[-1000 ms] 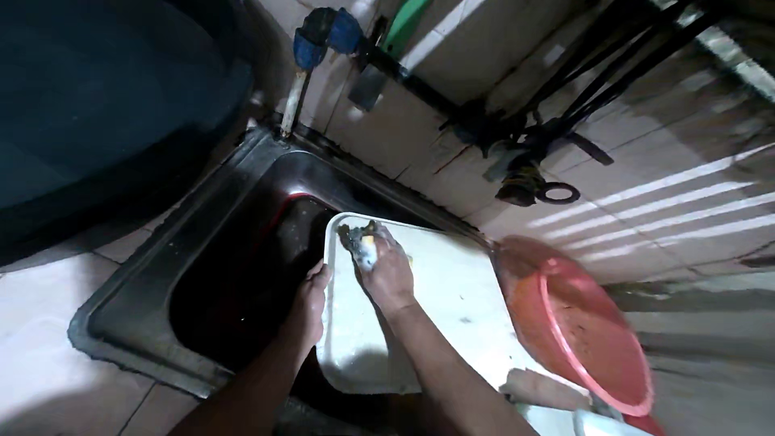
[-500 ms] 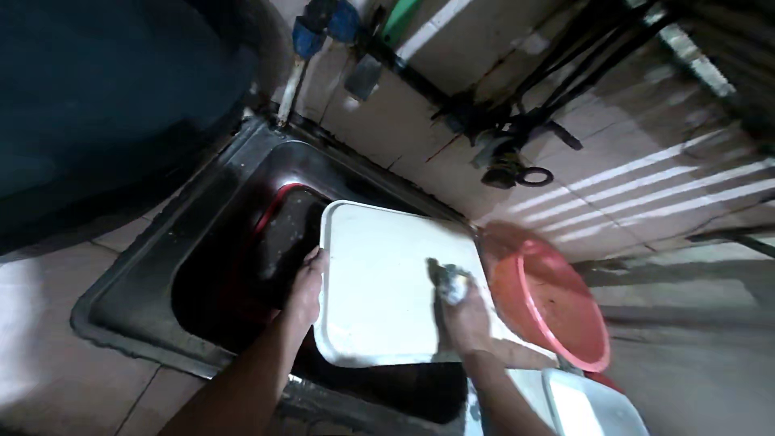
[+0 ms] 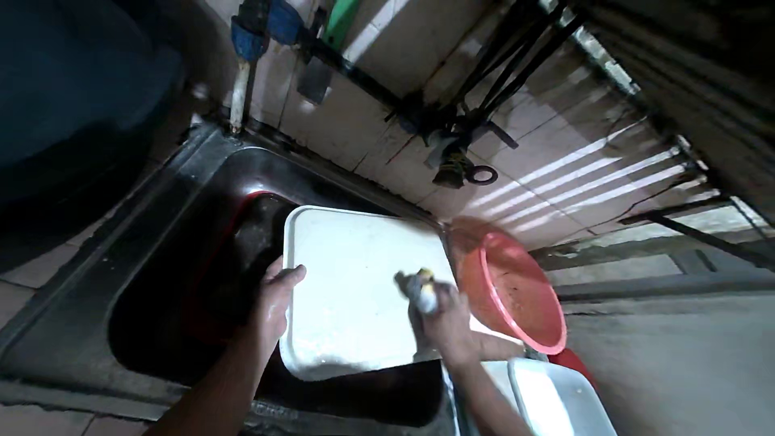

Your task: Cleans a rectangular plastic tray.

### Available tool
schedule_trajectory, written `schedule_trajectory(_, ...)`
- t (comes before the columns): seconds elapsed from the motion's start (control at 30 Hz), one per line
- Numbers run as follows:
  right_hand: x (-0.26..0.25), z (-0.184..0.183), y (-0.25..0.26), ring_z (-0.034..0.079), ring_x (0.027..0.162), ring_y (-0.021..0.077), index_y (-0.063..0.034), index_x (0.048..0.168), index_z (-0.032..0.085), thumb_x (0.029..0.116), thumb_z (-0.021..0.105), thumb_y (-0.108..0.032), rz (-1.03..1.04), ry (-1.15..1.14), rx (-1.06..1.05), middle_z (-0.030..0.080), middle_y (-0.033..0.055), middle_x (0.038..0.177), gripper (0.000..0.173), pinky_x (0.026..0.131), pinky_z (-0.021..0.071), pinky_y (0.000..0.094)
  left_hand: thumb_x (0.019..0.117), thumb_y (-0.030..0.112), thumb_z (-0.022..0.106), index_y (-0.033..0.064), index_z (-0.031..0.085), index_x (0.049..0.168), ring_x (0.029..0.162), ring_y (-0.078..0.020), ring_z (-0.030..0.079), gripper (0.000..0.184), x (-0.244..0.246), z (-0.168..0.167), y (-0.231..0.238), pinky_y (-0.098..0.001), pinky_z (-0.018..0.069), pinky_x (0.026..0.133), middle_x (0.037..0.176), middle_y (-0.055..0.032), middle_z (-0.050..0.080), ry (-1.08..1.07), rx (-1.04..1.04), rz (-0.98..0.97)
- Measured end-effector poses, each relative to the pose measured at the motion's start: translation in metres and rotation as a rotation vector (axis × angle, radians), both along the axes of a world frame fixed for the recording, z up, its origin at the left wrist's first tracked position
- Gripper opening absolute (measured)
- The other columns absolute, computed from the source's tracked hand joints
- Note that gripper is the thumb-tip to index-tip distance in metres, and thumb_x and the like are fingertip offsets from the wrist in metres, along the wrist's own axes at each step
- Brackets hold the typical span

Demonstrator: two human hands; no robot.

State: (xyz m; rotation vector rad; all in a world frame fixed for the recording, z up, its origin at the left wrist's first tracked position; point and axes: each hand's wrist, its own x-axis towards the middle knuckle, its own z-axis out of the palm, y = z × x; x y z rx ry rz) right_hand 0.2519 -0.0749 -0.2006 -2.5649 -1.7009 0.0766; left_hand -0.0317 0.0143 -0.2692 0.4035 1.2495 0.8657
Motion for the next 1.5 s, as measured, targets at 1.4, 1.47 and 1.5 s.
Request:
schedule_trajectory(1.4, -0.027, 0.001, -0.03, 0.057, 0.125, 0.0495, -0.001, 0.133, 0.067, 0.0819, 0.075, -0.012, 0.156, -0.003, -0.181, 0.062, 0.0274, 0.134, 0.053, 0.103, 0.0456, 0.0646, 0.098, 0.015, 0.069, 0.0082, 0.05, 0.147, 0.117, -0.0285, 0.062, 0.053, 0.007, 0.0, -0.004, -0.0495, 0.0516, 0.096, 0.131, -0.0165, 0.063, 0.044, 0.062, -0.001)
schedule_trajectory(1.47, -0.003, 0.006, 0.013, 0.053, 0.132, 0.0467, 0.0016, 0.137, 0.061, 0.0927, 0.07, -0.02, -0.031, 0.005, -0.236, 0.058, 0.0282, 0.139, 0.05, 0.111, 0.0408, 0.0617, 0.0975, 0.014, 0.07, 0.0087, 0.053, 0.145, 0.114, -0.027, 0.063, 0.051, 0.009, 0.0, -0.004, -0.0479, 0.053, 0.094, 0.128, -0.0156, 0.065, 0.051, 0.053, 0.021)
schedule_trajectory(1.5, 0.008, 0.002, 0.034, 0.05, 0.134, 0.0461, 0.0024, 0.136, 0.06, 0.0945, 0.07, -0.02, -0.134, 0.017, -0.192, 0.055, 0.0283, 0.142, 0.048, 0.113, 0.0391, 0.0612, 0.0977, 0.014, 0.07, 0.0089, 0.053, 0.145, 0.114, -0.0266, 0.063, 0.05, 0.009, 0.0, -0.004, -0.0476, 0.0528, 0.094, 0.127, -0.0152, 0.065, 0.054, 0.05, 0.028)
